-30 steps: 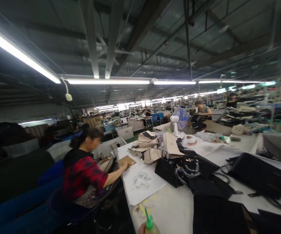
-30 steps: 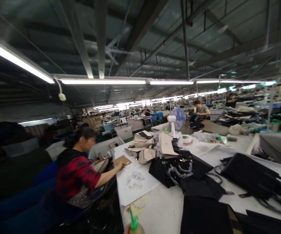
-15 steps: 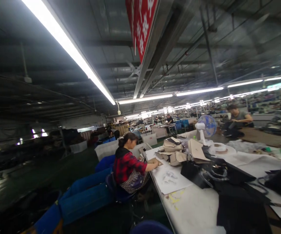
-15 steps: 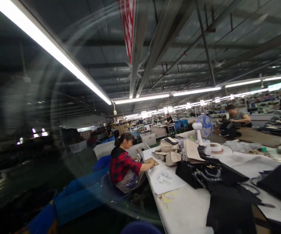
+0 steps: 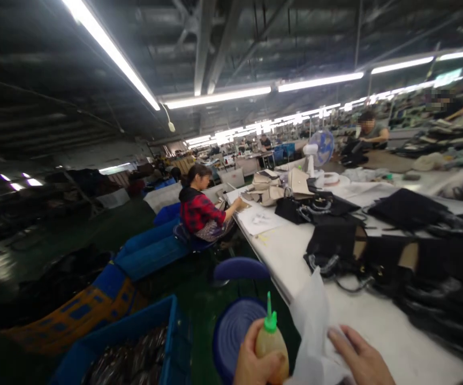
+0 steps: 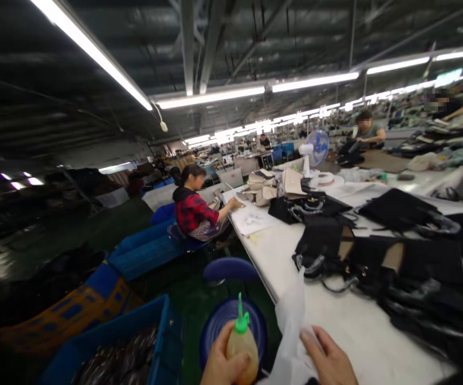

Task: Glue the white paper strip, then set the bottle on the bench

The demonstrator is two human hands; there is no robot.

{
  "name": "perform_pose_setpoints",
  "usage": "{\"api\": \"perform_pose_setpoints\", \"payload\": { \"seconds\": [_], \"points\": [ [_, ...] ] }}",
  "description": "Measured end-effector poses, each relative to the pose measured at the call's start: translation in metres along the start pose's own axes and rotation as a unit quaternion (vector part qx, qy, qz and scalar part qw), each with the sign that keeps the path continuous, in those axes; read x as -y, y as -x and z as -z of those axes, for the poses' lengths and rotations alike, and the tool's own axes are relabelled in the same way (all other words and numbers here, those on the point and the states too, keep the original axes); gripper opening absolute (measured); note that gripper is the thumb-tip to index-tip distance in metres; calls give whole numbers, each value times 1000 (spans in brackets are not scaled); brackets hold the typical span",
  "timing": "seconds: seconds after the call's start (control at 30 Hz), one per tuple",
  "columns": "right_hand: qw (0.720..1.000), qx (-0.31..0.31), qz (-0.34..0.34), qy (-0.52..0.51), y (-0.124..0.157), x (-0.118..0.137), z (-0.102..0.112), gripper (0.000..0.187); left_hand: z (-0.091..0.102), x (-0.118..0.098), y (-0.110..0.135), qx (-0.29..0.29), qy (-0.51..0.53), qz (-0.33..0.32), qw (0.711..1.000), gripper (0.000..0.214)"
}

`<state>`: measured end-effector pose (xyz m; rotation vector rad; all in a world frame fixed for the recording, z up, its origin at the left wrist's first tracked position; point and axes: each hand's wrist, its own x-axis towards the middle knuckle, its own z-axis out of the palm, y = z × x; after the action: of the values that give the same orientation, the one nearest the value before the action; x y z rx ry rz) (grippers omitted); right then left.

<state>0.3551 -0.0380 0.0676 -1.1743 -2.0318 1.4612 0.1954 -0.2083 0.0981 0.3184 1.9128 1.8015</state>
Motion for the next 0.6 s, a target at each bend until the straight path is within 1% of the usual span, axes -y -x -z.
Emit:
{"api": "perform_pose_setpoints", "payload": {
  "seconds": [0.03,0.1,0.17,0.27,0.37,0.43,0.5,0.6],
  "points": [
    [997,1,-17,-70,6,3,2,47,-3,0,10,44,7,0,999,66],
    [984,32,-26,-171,17,15,6,54,-11,-8,24,120,18,-5,993,69],
    [972,54,-10,-230,27,31,10,55,-20,-20,33,156,8,-11,988,65],
    [963,57,13,-263,39,52,14,50,-27,-31,45,167,-38,-31,985,55],
    [956,69,19,-284,46,64,12,47,-26,-32,55,155,-95,-61,982,53],
    [945,85,2,-316,49,68,8,45,-26,-33,59,142,-129,-73,979,53],
    [929,101,-32,-355,52,70,5,44,-25,-35,61,135,-163,-83,974,53],
    [904,109,-63,-409,55,72,1,43,-24,-38,56,140,-205,-109,963,52]
  ]
}}
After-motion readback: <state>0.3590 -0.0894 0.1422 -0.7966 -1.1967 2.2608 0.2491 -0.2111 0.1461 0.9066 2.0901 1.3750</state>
